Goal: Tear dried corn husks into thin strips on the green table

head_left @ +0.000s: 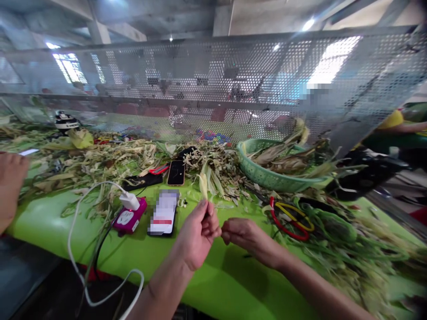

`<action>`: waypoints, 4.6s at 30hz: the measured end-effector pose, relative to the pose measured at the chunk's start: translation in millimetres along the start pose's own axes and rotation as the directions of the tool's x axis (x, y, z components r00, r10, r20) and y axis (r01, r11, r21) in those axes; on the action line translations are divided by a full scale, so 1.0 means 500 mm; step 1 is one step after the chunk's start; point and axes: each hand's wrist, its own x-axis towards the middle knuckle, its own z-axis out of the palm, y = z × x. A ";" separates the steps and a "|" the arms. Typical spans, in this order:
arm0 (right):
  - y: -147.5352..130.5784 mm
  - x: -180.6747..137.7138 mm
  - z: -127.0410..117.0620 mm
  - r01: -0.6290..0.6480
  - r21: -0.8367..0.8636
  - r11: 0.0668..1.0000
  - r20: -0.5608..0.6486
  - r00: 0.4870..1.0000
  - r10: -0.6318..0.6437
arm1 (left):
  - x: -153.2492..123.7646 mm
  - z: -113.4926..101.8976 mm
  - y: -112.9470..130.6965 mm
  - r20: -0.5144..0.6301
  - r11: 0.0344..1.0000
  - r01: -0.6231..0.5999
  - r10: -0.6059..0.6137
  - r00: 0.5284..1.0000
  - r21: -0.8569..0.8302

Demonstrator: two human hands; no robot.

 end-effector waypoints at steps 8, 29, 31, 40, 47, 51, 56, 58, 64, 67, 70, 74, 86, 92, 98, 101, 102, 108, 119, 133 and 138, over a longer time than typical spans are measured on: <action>0.009 -0.006 -0.008 -0.115 0.141 0.983 -0.021 0.993 0.119 | -0.004 -0.018 0.025 -0.012 0.980 -0.066 0.070 0.997 0.189; 0.001 -0.163 -0.051 -0.319 -0.546 0.774 -0.228 0.946 0.229 | -0.019 -0.108 -0.008 -0.079 0.957 0.034 -0.011 0.997 0.289; 0.010 -0.165 -0.031 -0.325 -0.616 0.717 -0.223 0.946 0.237 | -0.018 -0.110 -0.010 -0.071 0.957 0.024 -0.004 0.997 0.291; -0.005 -0.159 -0.017 -0.413 -0.413 0.812 -0.348 0.895 0.278 | -0.015 -0.120 -0.020 -0.065 0.968 0.001 0.016 0.998 0.249; -0.045 -0.131 0.005 -0.326 -0.339 0.883 -0.397 0.900 0.180 | -0.016 -0.118 -0.025 -0.069 0.936 -0.029 0.057 0.996 0.351; -0.022 -0.130 -0.017 -0.305 -0.476 0.825 -0.397 0.912 0.108 | -0.020 -0.116 -0.023 -0.017 0.930 -0.062 0.074 0.997 0.361; 0.054 -0.173 -0.126 -0.576 -0.609 0.546 -0.602 0.783 0.155 | -0.021 -0.121 -0.023 0.009 0.937 -0.084 0.086 0.996 0.338; 0.083 -0.201 -0.168 -0.655 -0.630 0.417 -0.631 0.745 0.217 | -0.018 -0.125 -0.024 0.015 0.942 -0.082 0.082 0.997 0.325; 0.115 -0.284 -0.218 -0.787 -0.577 0.217 -0.716 0.615 0.330 | -0.016 -0.128 -0.023 0.000 0.945 -0.060 0.064 0.998 0.322; 0.100 -0.287 -0.207 -0.774 -0.584 0.245 -0.722 0.633 0.278 | -0.019 -0.124 -0.020 -0.006 0.939 -0.048 0.053 0.999 0.340; 0.073 -0.255 -0.169 -0.654 -0.658 0.373 -0.646 0.745 0.165 | -0.020 -0.123 -0.019 -0.015 0.935 -0.032 0.040 0.999 0.354; 0.044 -0.195 -0.097 -0.289 -0.749 0.596 -0.294 0.951 0.092 | -0.017 -0.125 -0.021 -0.029 0.938 -0.027 0.039 0.999 0.346; 0.031 -0.147 -0.058 -0.421 -0.626 0.657 -0.292 0.907 0.304 | -0.018 -0.123 -0.021 0.002 0.938 -0.021 0.021 1.000 0.347; 0.002 -0.140 -0.064 -0.401 -0.380 0.834 -0.295 0.907 0.301 | -0.014 -0.121 -0.024 0.045 0.910 -0.080 0.068 0.997 0.406; -0.013 -0.118 -0.082 -0.312 -0.414 0.855 -0.300 0.934 0.196 | -0.004 -0.133 -0.030 -0.023 0.912 -0.051 0.066 0.998 0.407; -0.023 -0.100 -0.099 -0.298 -0.270 0.916 -0.443 0.883 0.156 | -0.004 -0.134 -0.029 -0.051 0.916 -0.025 0.050 0.997 0.401; -0.031 -0.094 -0.109 -0.273 -0.217 0.937 -0.499 0.856 0.134 | -0.005 -0.133 -0.029 -0.054 0.922 -0.022 0.046 0.997 0.386; -0.196 -0.061 -0.183 -0.046 -0.207 0.977 -0.719 0.684 -0.121 | -0.008 -0.126 -0.031 -0.043 0.954 -0.038 0.054 0.998 0.296; -0.253 0.003 -0.116 0.041 -0.211 0.977 -0.329 0.938 -0.110 | -0.006 -0.118 -0.012 -0.082 0.958 -0.189 0.210 0.974 0.214; -0.093 0.053 0.012 -0.035 -0.542 0.840 -0.257 0.958 -0.126 | -0.007 -0.106 -0.014 -0.040 0.988 -0.111 0.116 0.992 0.111; -0.091 0.059 0.032 -0.019 -0.537 0.843 -0.250 0.958 -0.138 | -0.004 -0.110 -0.021 -0.027 0.985 -0.114 0.119 0.993 0.129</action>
